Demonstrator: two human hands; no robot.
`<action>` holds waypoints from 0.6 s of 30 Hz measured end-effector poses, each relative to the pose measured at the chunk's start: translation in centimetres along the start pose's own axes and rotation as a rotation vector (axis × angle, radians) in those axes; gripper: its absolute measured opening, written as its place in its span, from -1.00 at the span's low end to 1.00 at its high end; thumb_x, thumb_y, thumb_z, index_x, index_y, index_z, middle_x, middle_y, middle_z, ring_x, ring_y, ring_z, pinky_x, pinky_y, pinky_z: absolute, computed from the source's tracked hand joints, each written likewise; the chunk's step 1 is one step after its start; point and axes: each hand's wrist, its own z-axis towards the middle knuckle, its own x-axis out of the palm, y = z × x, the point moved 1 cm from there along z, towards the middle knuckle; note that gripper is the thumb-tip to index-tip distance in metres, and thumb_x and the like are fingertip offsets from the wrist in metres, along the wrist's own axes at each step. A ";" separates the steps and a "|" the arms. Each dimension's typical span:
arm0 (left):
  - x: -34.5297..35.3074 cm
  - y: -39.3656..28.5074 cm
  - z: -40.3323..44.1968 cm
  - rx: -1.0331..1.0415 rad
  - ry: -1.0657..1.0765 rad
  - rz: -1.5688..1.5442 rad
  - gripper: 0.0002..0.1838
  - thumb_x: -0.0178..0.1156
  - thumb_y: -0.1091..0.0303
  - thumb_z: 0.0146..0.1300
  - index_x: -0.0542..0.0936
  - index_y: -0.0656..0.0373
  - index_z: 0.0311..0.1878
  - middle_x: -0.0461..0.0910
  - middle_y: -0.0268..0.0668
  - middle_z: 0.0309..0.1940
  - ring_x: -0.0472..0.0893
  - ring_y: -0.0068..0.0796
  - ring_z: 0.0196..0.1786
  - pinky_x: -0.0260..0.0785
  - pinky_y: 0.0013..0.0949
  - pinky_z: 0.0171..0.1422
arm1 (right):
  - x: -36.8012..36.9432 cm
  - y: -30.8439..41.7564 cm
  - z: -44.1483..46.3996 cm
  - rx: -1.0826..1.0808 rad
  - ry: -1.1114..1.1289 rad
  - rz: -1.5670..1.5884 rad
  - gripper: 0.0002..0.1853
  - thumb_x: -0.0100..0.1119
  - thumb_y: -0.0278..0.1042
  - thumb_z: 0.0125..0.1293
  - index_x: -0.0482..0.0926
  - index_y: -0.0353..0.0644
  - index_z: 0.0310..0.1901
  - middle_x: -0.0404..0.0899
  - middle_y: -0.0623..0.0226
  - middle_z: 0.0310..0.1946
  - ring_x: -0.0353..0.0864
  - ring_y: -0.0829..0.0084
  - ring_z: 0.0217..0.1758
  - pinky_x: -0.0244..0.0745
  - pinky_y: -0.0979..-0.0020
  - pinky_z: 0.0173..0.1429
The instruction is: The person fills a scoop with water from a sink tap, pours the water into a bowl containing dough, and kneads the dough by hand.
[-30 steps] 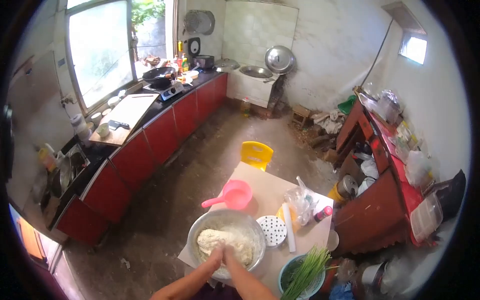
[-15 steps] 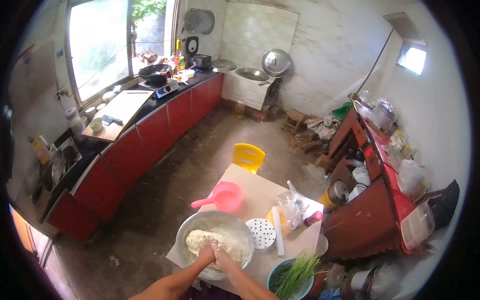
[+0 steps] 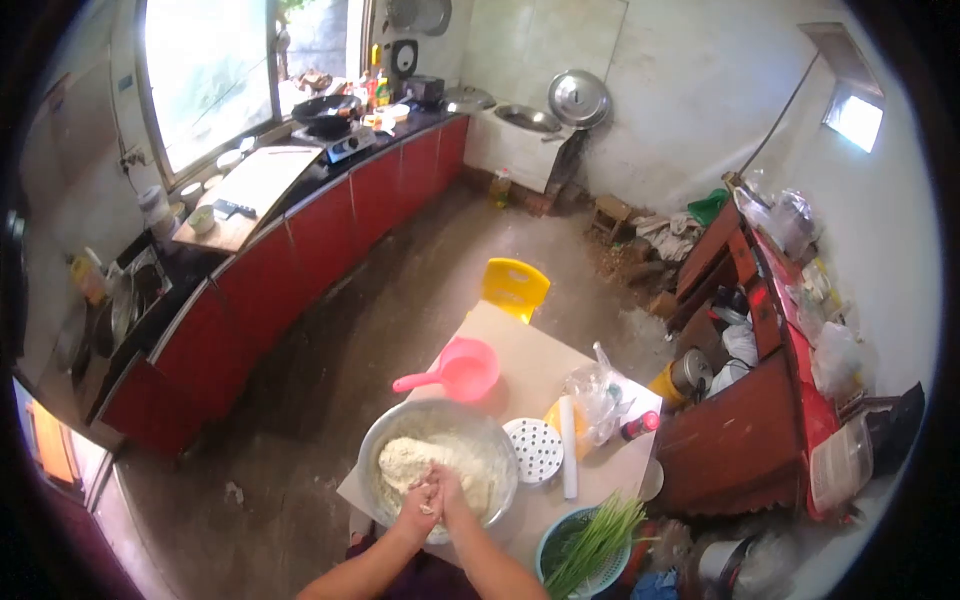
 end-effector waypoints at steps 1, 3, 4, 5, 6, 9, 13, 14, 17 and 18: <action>-0.9 -1.7 0.4 -0.260 -0.022 -0.227 -0.72 0.04 0.52 0.22 0.48 0.28 0.02 0.56 -0.14 -0.10 0.52 -0.27 0.02 0.35 -0.35 0.11 | -1.6 -0.4 0.9 0.009 0.088 0.078 -0.59 0.01 -0.07 0.32 0.48 -0.22 0.02 0.59 0.25 -0.25 0.56 0.41 -0.17 0.44 0.38 0.01; -3.3 -7.5 1.8 -0.804 -0.082 -0.677 -0.59 0.04 0.51 0.18 0.46 0.35 0.13 0.53 -0.07 0.06 0.50 -0.14 0.13 0.33 -0.23 0.23 | -6.7 -3.0 4.0 -0.258 -0.141 -0.330 -0.54 -0.05 0.03 0.33 0.48 -0.22 -0.01 0.56 0.24 -0.19 0.53 0.40 -0.11 0.42 0.36 0.04; -2.0 -4.7 1.5 -0.421 -0.086 -0.299 -0.60 0.01 0.45 0.24 0.45 0.34 0.14 0.50 -0.03 0.09 0.48 -0.10 0.14 0.30 -0.21 0.25 | -8.1 -4.3 4.1 -0.323 -0.247 -0.431 -0.51 -0.08 0.08 0.34 0.48 -0.22 -0.01 0.54 0.23 -0.14 0.52 0.39 -0.08 0.41 0.35 0.06; -0.6 -1.9 0.9 -0.033 -0.067 0.075 -0.61 -0.01 0.39 0.29 0.45 0.33 0.15 0.47 0.01 0.12 0.47 -0.06 0.16 0.28 -0.19 0.26 | -5.9 -3.1 3.3 -0.285 -0.320 -0.311 -0.47 -0.12 0.12 0.35 0.47 -0.23 0.01 0.52 0.20 -0.08 0.50 0.37 -0.03 0.40 0.34 0.09; -1.3 -2.4 1.2 -0.197 0.046 -0.107 -0.56 0.00 0.39 0.24 0.43 0.33 0.18 0.42 0.04 0.18 0.39 0.01 0.23 0.19 -0.21 0.34 | -3.8 -1.7 2.0 -0.092 -0.338 -0.290 -0.41 -0.21 0.18 0.36 0.44 -0.24 0.06 0.50 0.18 -0.04 0.48 0.34 0.00 0.38 0.34 0.13; 0.8 1.9 2.6 0.095 0.136 0.120 -0.49 0.01 0.41 0.17 0.38 0.28 0.23 0.37 -0.01 0.23 0.41 -0.08 0.22 0.24 -0.16 0.27 | -2.2 -1.2 1.8 -0.066 -0.308 0.047 -0.47 -0.22 0.17 0.38 0.44 -0.17 -0.02 0.51 0.17 -0.08 0.49 0.27 0.01 0.40 0.26 0.13; 0.3 0.1 3.9 0.000 0.160 0.453 -0.50 0.03 0.51 0.10 0.39 0.26 0.18 0.44 0.02 0.14 0.49 -0.05 0.10 0.34 -0.13 0.10 | -3.6 -1.9 2.8 -0.172 -0.456 0.083 -0.52 -0.18 0.09 0.39 0.43 -0.18 0.01 0.50 0.17 -0.05 0.48 0.26 0.05 0.39 0.26 0.16; 0.4 0.2 4.3 -0.137 0.243 0.481 -0.51 0.03 0.52 0.09 0.41 0.25 0.17 0.45 0.02 0.13 0.49 -0.04 0.09 0.35 -0.13 0.09 | -4.9 -3.2 3.9 -0.182 -0.435 -0.041 -0.52 -0.18 0.10 0.39 0.43 -0.19 0.01 0.50 0.17 -0.05 0.49 0.27 0.03 0.39 0.28 0.16; 0.8 0.4 3.1 -0.209 0.110 0.355 -0.58 0.06 0.52 0.08 0.48 0.21 0.08 0.48 0.03 0.09 0.51 -0.03 0.08 0.38 -0.18 0.07 | -9.8 -5.4 6.7 -0.197 -0.450 -0.290 -0.49 -0.18 0.12 0.39 0.43 -0.22 0.02 0.50 0.17 -0.07 0.50 0.32 -0.01 0.41 0.35 0.11; 0.7 0.5 2.8 -0.179 0.001 0.281 -0.60 0.08 0.52 0.08 0.51 0.20 0.05 0.49 0.04 0.07 0.51 -0.03 0.08 0.39 -0.20 0.06 | -9.3 -4.7 6.5 -0.187 -0.512 -0.287 -0.47 -0.17 0.13 0.39 0.43 -0.24 0.02 0.50 0.17 -0.09 0.51 0.34 -0.03 0.42 0.38 0.08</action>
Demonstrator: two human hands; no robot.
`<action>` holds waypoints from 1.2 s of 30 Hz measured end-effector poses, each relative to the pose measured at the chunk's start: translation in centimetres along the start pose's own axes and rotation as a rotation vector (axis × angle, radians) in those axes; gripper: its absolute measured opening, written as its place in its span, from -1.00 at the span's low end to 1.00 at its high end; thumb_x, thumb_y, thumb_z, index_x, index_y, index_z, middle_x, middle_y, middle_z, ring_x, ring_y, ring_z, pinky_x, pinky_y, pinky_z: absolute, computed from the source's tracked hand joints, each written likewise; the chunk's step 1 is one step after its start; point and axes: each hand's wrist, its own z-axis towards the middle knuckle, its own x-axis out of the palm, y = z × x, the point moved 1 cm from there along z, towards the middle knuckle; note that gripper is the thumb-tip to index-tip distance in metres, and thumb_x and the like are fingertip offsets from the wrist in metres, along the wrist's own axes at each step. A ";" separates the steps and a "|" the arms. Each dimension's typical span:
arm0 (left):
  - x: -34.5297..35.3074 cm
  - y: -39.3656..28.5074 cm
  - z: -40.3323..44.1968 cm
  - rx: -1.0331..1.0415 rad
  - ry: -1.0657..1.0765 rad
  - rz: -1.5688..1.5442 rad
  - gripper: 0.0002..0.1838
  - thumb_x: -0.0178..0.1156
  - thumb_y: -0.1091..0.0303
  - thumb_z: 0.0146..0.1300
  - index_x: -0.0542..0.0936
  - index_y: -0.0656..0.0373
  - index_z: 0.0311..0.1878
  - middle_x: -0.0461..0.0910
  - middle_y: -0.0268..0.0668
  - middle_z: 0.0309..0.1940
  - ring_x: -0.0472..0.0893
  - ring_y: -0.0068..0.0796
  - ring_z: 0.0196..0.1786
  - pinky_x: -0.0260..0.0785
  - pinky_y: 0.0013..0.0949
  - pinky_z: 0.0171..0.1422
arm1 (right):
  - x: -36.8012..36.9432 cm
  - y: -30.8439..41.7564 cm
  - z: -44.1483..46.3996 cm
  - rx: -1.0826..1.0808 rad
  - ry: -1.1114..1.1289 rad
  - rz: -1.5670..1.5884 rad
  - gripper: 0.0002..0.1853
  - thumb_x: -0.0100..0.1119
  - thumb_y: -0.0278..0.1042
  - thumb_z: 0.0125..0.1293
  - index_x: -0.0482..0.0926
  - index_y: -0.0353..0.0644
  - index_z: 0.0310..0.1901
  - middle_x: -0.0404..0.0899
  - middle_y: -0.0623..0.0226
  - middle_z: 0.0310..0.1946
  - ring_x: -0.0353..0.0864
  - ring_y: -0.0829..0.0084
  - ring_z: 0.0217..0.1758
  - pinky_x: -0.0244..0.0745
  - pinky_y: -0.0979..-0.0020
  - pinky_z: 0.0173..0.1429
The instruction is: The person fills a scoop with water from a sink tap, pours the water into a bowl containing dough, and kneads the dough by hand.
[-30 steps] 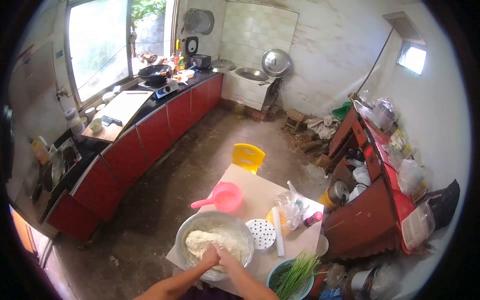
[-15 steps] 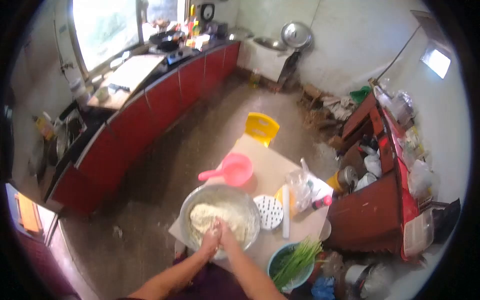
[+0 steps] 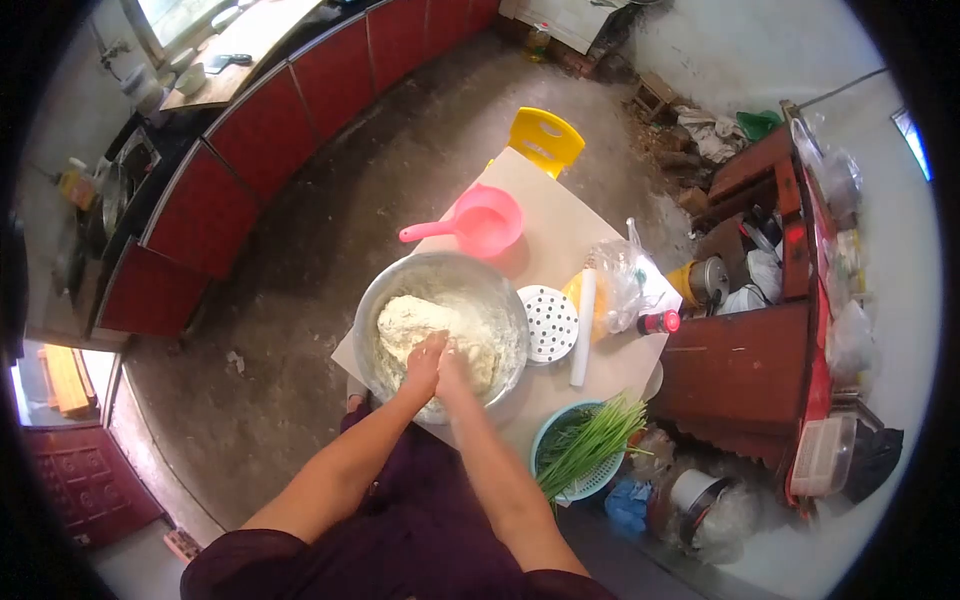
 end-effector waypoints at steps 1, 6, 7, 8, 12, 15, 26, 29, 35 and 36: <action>-0.2 -0.1 0.2 -0.085 0.016 -0.098 -0.61 0.09 0.52 0.10 0.51 0.20 0.06 0.50 0.01 0.06 0.52 -0.08 0.08 0.39 -0.23 0.06 | 0.6 0.8 -0.6 0.023 -0.057 -0.001 -0.45 -0.16 0.14 0.39 0.43 -0.26 0.02 0.51 0.17 -0.10 0.51 0.36 -0.05 0.44 0.40 0.04; 1.1 0.1 1.4 -0.547 0.015 -0.745 -0.54 0.16 0.49 0.19 0.38 0.17 0.19 0.54 -0.17 0.01 0.55 -0.34 0.02 0.39 -0.37 0.05 | 3.7 6.6 -5.4 0.001 0.077 0.092 -0.43 -0.14 0.19 0.36 0.49 -0.26 -0.08 0.56 0.19 -0.28 0.55 0.38 -0.21 0.49 0.36 -0.15; 0.3 -1.2 1.1 -0.634 -0.034 -0.965 -0.52 0.15 0.50 0.20 0.34 0.17 0.22 0.54 -0.20 0.00 0.55 -0.37 0.00 0.39 -0.37 0.06 | 4.5 6.6 -5.7 -0.011 0.103 0.289 -0.43 -0.15 0.20 0.36 0.50 -0.26 -0.11 0.57 0.20 -0.32 0.56 0.38 -0.24 0.49 0.35 -0.18; -0.4 -2.8 0.5 -0.717 -0.088 -1.187 -0.49 0.14 0.51 0.21 0.31 0.17 0.24 0.55 -0.22 -0.02 0.55 -0.40 -0.02 0.39 -0.38 0.06 | 4.6 6.9 -6.0 0.016 0.091 0.315 -0.43 -0.16 0.20 0.36 0.51 -0.24 -0.12 0.57 0.20 -0.34 0.56 0.36 -0.25 0.49 0.35 -0.16; 1.2 -1.0 -0.1 -0.665 -0.131 -1.123 -0.41 0.14 0.56 0.17 0.23 0.18 0.28 0.57 -0.18 -0.06 0.57 -0.37 -0.04 0.40 -0.37 0.08 | 4.3 6.7 -6.0 0.133 0.112 0.498 -0.46 -0.20 0.17 0.39 0.51 -0.22 -0.11 0.58 0.18 -0.29 0.56 0.29 -0.20 0.41 0.32 0.04; -1.9 -1.2 1.1 -0.450 -0.107 -0.550 -0.53 0.10 0.51 0.20 0.32 0.23 0.20 0.60 -0.09 -0.09 0.60 -0.21 -0.04 0.41 -0.29 0.07 | 2.7 4.2 -3.4 0.157 0.201 0.606 -0.44 -0.16 0.17 0.37 0.46 -0.24 0.01 0.55 0.15 -0.11 0.52 0.25 -0.03 0.36 0.28 0.17; -0.5 1.5 7.7 -1.015 0.145 -0.636 -0.09 -0.42 -0.42 0.27 0.62 0.32 -0.22 0.63 -0.04 -0.27 0.60 -0.11 -0.10 0.35 -0.11 0.06 | 2.4 8.0 -9.3 0.151 0.502 0.529 -0.28 -0.23 0.21 0.40 0.12 -0.23 0.36 0.21 0.21 0.34 0.21 0.26 0.36 0.13 0.28 0.39; 1.8 0.7 6.3 -0.900 0.285 -1.136 -0.01 -0.48 -0.53 0.20 0.51 0.28 0.05 0.53 -0.04 -0.03 0.47 -0.25 0.05 0.27 -0.20 0.18 | 4.7 7.4 -9.9 -0.105 0.436 0.224 -0.25 -0.20 0.19 0.40 0.00 -0.20 0.42 0.03 0.24 0.42 0.05 0.33 0.44 0.00 0.30 0.45; -2.4 -4.0 1.6 -0.807 0.270 -1.321 -0.12 -0.43 -0.42 0.30 0.14 0.16 0.40 0.23 -0.15 0.33 0.24 -0.21 0.32 0.07 -0.19 0.38 | 3.6 6.8 -3.7 -0.301 0.157 -0.305 -0.22 -0.04 0.21 0.32 0.12 -0.18 0.39 0.13 0.13 0.37 0.15 0.24 0.39 0.08 0.31 0.40; -2.4 -3.9 0.5 -0.762 0.272 -1.370 -0.15 -0.43 -0.38 0.33 0.14 0.16 0.40 0.23 -0.15 0.33 0.23 -0.21 0.33 0.06 -0.19 0.38 | 3.4 6.6 -2.8 -0.456 0.123 -0.522 -0.22 -0.02 0.22 0.30 0.15 -0.19 0.37 0.16 0.08 0.35 0.19 0.21 0.37 0.10 0.30 0.39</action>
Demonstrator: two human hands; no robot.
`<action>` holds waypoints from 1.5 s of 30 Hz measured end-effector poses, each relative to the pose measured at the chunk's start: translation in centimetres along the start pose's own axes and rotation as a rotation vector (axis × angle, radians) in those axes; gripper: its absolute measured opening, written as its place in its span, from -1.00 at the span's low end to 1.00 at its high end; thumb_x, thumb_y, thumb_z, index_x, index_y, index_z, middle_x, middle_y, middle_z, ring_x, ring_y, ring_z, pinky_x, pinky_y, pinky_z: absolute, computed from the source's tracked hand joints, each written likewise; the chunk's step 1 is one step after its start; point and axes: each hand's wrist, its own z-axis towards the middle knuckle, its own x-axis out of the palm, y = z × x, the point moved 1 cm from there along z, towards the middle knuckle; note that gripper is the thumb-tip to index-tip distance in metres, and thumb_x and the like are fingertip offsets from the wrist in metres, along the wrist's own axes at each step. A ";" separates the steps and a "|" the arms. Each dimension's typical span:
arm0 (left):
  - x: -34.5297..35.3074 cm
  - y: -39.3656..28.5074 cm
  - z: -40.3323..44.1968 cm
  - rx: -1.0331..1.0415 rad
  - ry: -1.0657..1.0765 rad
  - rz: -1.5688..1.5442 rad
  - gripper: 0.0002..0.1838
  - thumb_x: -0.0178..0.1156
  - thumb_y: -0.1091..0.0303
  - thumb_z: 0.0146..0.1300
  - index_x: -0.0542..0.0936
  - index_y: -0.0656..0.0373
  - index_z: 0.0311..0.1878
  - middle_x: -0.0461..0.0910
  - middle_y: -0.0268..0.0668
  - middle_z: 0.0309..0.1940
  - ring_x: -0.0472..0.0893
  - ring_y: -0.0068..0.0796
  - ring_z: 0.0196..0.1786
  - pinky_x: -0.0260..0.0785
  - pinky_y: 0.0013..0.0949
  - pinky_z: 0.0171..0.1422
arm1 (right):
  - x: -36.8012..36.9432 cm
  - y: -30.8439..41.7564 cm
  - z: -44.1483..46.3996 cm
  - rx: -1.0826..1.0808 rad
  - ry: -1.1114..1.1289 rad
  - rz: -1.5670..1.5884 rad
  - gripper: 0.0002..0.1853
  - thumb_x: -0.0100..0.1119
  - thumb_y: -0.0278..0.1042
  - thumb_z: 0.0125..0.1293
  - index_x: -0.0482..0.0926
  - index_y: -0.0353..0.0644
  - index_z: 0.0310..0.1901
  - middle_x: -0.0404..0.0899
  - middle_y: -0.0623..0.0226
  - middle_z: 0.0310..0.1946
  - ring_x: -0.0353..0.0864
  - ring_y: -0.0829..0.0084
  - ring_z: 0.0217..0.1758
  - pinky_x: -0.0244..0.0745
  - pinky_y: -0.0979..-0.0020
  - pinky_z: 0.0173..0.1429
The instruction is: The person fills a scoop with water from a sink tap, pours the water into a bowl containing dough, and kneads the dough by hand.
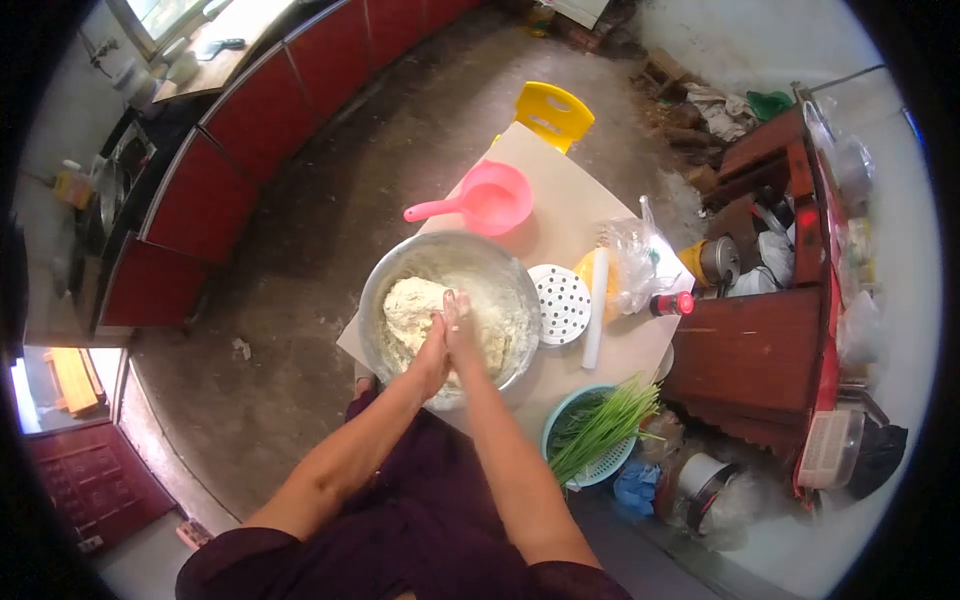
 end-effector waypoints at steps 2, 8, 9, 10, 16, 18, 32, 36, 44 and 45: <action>-0.7 0.0 -0.7 0.047 0.043 -0.020 -0.34 -0.25 -0.05 0.43 0.06 0.21 0.42 0.16 -0.14 0.37 0.21 -0.22 0.36 0.05 -0.23 0.40 | 0.2 2.8 0.0 0.106 -0.136 -0.213 -0.29 0.03 0.14 0.28 0.25 -0.23 0.31 0.31 -0.03 0.24 0.34 0.04 0.25 0.19 0.19 0.32; -2.5 -0.5 3.3 0.425 -0.368 0.701 -0.47 -0.11 0.15 0.40 0.29 0.35 0.28 0.46 0.07 0.10 0.47 -0.07 0.12 0.29 -0.23 0.18 | 0.0 4.5 -1.8 -0.044 0.071 -0.850 -0.47 0.03 -0.15 0.27 0.33 -0.25 0.21 0.40 0.02 0.16 0.48 0.00 0.09 0.33 0.12 0.16; -3.1 -1.6 4.1 0.353 -0.323 0.789 -0.45 -0.15 0.09 0.40 0.33 0.37 0.23 0.48 0.13 0.06 0.47 -0.04 0.12 0.28 -0.22 0.19 | 0.0 3.1 -2.2 -0.216 0.080 -0.796 -0.49 0.02 -0.22 0.24 0.33 -0.23 0.21 0.37 0.05 0.19 0.43 0.03 0.16 0.32 0.12 0.18; -3.8 -2.6 4.7 0.276 -0.276 0.876 -0.42 -0.18 0.02 0.40 0.38 0.39 0.19 0.49 0.18 0.02 0.48 0.00 0.12 0.27 -0.22 0.20 | 0.0 3.2 -2.5 -0.200 0.073 -0.882 -0.45 0.04 -0.19 0.23 0.29 -0.19 0.25 0.34 0.07 0.22 0.39 0.05 0.20 0.29 0.07 0.20; -2.7 -1.6 4.9 0.054 -0.335 0.724 -0.20 -0.38 -0.20 0.37 0.51 0.47 -0.03 0.50 0.31 -0.06 0.47 0.18 0.11 0.23 -0.09 0.23 | -0.1 5.5 -3.4 -0.440 0.085 -1.367 -0.35 0.06 -0.13 0.20 0.21 -0.09 0.33 0.22 0.19 0.33 0.19 0.20 0.37 0.23 0.00 0.25; -1.6 -0.9 3.5 0.075 -0.364 0.807 -0.20 -0.39 -0.20 0.37 0.50 0.48 -0.03 0.51 0.29 -0.06 0.48 0.20 0.09 0.24 -0.07 0.22 | -0.9 4.4 -2.4 -0.475 0.065 -1.433 -0.32 0.10 -0.11 0.16 0.22 -0.09 0.33 0.25 0.19 0.31 0.22 0.18 0.36 0.23 0.02 0.26; -2.6 -0.5 -0.1 -0.017 -0.061 -0.028 -0.27 0.24 0.32 0.20 0.10 0.17 0.37 0.39 -0.15 0.11 0.55 -0.22 -0.03 0.47 -0.14 -0.05 | -2.2 1.3 -1.4 0.404 0.055 1.331 -0.51 -0.06 -0.08 0.39 0.34 -0.35 0.13 0.44 0.01 0.07 0.42 0.08 0.19 0.36 0.14 0.27; -0.4 0.9 0.2 0.130 -0.143 0.506 -0.40 0.19 0.18 0.20 0.30 0.25 0.24 0.52 0.02 -0.02 0.57 -0.15 0.01 0.43 -0.16 0.02 | -1.2 3.2 -2.7 0.422 -0.056 1.510 -0.50 -0.16 -0.07 0.43 0.30 -0.37 0.17 0.39 0.04 0.13 0.41 0.10 0.18 0.31 0.18 0.31; -3.1 -1.1 2.8 0.010 -0.484 0.988 -0.50 -0.07 0.05 0.32 0.44 0.28 0.11 0.52 0.07 0.04 0.49 0.03 0.15 0.30 -0.13 0.22 | 0.8 1.0 -4.9 0.413 0.004 0.940 -0.45 -0.26 -0.01 0.46 0.24 -0.31 0.26 0.28 0.10 0.26 0.26 0.23 0.32 0.13 0.26 0.39; -4.0 -0.3 3.9 0.089 -0.510 1.009 -0.47 -0.09 0.00 0.33 0.46 0.30 0.08 0.54 0.10 0.00 0.50 0.02 0.13 0.32 -0.15 0.20 | 0.7 2.3 -5.6 0.398 0.056 0.878 -0.44 -0.30 0.00 0.47 0.21 -0.30 0.28 0.26 0.09 0.27 0.23 0.22 0.34 0.07 0.23 0.42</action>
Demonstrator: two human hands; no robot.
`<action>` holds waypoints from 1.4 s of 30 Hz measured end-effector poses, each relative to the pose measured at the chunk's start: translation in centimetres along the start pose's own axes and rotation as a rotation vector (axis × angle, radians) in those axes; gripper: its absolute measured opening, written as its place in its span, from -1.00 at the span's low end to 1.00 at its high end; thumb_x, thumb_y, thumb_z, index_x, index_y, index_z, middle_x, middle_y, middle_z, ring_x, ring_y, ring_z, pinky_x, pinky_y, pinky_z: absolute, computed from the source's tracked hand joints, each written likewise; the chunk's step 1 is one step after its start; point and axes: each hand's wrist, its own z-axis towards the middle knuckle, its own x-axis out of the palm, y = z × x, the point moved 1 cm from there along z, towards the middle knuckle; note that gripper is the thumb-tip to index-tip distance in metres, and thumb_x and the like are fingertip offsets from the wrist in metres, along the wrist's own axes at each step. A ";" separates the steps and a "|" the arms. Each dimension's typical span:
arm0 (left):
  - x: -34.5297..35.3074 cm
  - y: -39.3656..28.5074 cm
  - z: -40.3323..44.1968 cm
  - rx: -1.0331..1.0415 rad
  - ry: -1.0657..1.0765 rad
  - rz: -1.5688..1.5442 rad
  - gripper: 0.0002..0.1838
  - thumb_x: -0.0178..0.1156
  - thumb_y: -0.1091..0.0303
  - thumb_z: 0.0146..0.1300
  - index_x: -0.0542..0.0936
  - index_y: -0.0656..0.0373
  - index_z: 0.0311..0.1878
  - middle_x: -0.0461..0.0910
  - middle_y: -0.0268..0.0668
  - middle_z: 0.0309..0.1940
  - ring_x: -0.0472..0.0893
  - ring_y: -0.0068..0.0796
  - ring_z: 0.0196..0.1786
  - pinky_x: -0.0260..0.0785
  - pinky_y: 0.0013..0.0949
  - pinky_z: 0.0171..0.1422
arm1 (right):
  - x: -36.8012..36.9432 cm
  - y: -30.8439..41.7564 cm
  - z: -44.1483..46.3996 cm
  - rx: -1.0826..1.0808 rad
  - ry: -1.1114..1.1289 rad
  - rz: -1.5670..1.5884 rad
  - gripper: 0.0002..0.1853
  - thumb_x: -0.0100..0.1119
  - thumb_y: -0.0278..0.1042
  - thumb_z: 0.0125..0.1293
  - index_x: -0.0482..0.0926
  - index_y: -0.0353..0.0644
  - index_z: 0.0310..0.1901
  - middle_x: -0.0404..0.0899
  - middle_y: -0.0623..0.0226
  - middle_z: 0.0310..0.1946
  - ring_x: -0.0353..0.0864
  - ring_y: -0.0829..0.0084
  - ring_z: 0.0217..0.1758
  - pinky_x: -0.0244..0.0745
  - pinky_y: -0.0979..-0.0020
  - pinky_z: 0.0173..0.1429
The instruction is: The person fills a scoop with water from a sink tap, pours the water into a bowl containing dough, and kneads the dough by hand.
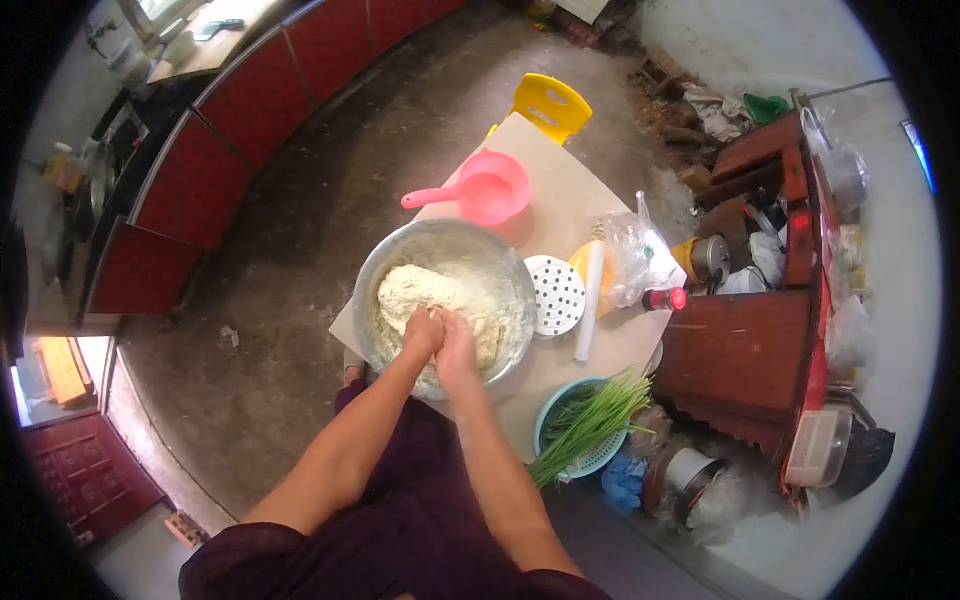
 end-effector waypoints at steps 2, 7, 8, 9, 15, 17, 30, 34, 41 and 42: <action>0.6 1.1 1.6 -0.010 0.080 -0.109 -0.40 -0.16 -0.11 0.34 0.50 0.31 0.02 0.57 0.11 -0.06 0.53 -0.01 0.09 0.35 -0.18 0.16 | 1.3 0.9 -2.1 0.007 0.049 -0.111 -0.41 -0.35 0.03 0.48 0.13 -0.27 0.33 0.19 0.09 0.33 0.15 0.22 0.40 -0.03 0.21 0.47; 0.6 0.6 2.6 -0.329 0.459 -0.823 -0.21 -0.29 -0.33 0.33 0.47 0.29 0.12 0.57 -0.06 -0.07 0.57 -0.41 -0.14 0.40 -0.28 -0.08 | 6.3 0.6 -5.3 -0.101 0.116 -0.345 -0.29 -0.36 0.12 0.47 -0.09 -0.24 0.44 -0.04 0.17 0.45 -0.09 0.28 0.51 -0.23 0.26 0.52; 0.7 0.4 2.2 -0.287 0.435 -0.850 -0.19 -0.30 -0.35 0.32 0.40 0.28 0.19 0.51 -0.06 0.02 0.52 -0.38 -0.05 0.37 -0.27 -0.01 | 6.6 0.7 -5.0 -0.112 0.080 -0.413 -0.29 -0.36 0.14 0.46 -0.08 -0.23 0.44 -0.04 0.18 0.46 -0.10 0.30 0.51 -0.23 0.27 0.52; 0.8 0.3 1.6 -0.248 0.413 -0.875 -0.16 -0.31 -0.38 0.31 0.33 0.26 0.26 0.45 -0.07 0.11 0.48 -0.36 0.05 0.34 -0.26 0.07 | 6.8 0.9 -4.6 -0.121 0.041 -0.481 -0.28 -0.35 0.15 0.46 -0.07 -0.22 0.44 -0.05 0.20 0.46 -0.12 0.31 0.52 -0.24 0.28 0.52; -2.2 -1.8 -6.3 0.087 0.410 -0.819 -0.15 -0.25 -0.33 0.32 0.05 0.14 0.45 0.07 -0.18 0.43 0.08 -0.25 0.44 -0.01 -0.23 0.42 | 2.2 0.7 2.1 -0.092 0.020 -0.464 -0.29 -0.25 0.17 0.42 0.11 -0.26 0.39 0.07 0.16 0.41 0.02 0.29 0.47 -0.15 0.37 0.49; -2.7 -1.1 -6.9 0.171 0.444 -0.706 -0.19 -0.22 -0.28 0.33 0.07 0.13 0.45 0.04 -0.22 0.45 0.10 -0.24 0.43 0.02 -0.24 0.41 | 0.1 0.9 4.1 -0.120 0.039 -0.634 -0.33 -0.24 0.12 0.42 0.16 -0.25 0.37 0.14 0.14 0.39 0.09 0.30 0.44 -0.12 0.40 0.47; -4.8 2.2 6.1 0.134 -0.021 0.228 0.19 0.52 0.10 -0.23 -0.01 0.05 0.45 0.16 0.12 0.30 0.22 0.04 0.35 0.12 -0.09 0.39 | -7.7 2.3 0.5 -0.248 -0.209 -1.838 -0.04 0.34 -0.14 0.00 0.03 -0.03 0.42 0.05 -0.09 0.38 -0.01 -0.08 0.45 0.03 0.14 0.45; -5.0 -0.1 7.1 0.051 0.078 0.336 0.18 0.54 0.06 -0.30 0.06 -0.14 0.44 0.09 0.09 0.35 0.32 0.06 0.31 0.26 -0.11 0.32 | -8.2 1.8 2.3 -0.082 -0.209 -1.690 0.20 0.46 -0.14 -0.14 -0.21 0.10 0.47 -0.08 -0.30 0.37 -0.02 -0.19 0.43 0.03 0.08 0.45; -3.1 0.4 6.8 0.214 -0.154 0.357 -0.26 0.46 0.23 -0.26 0.45 -0.02 0.14 0.39 0.01 0.04 0.53 0.05 0.01 0.41 -0.04 0.06 | -8.2 3.4 4.3 -0.033 -0.295 -1.641 0.15 0.54 -0.13 -0.28 0.03 -0.03 0.39 0.04 -0.24 0.32 0.21 -0.13 0.33 0.22 0.12 0.35; -3.1 0.0 6.0 0.250 -0.194 0.375 -0.32 0.44 0.26 -0.25 0.49 0.01 0.08 0.42 0.00 -0.01 0.55 0.05 -0.04 0.43 -0.03 0.01 | -8.6 3.5 4.3 -0.035 -0.303 -1.615 0.14 0.54 -0.13 -0.30 0.07 -0.05 0.38 0.06 -0.23 0.32 0.23 -0.11 0.32 0.23 0.14 0.35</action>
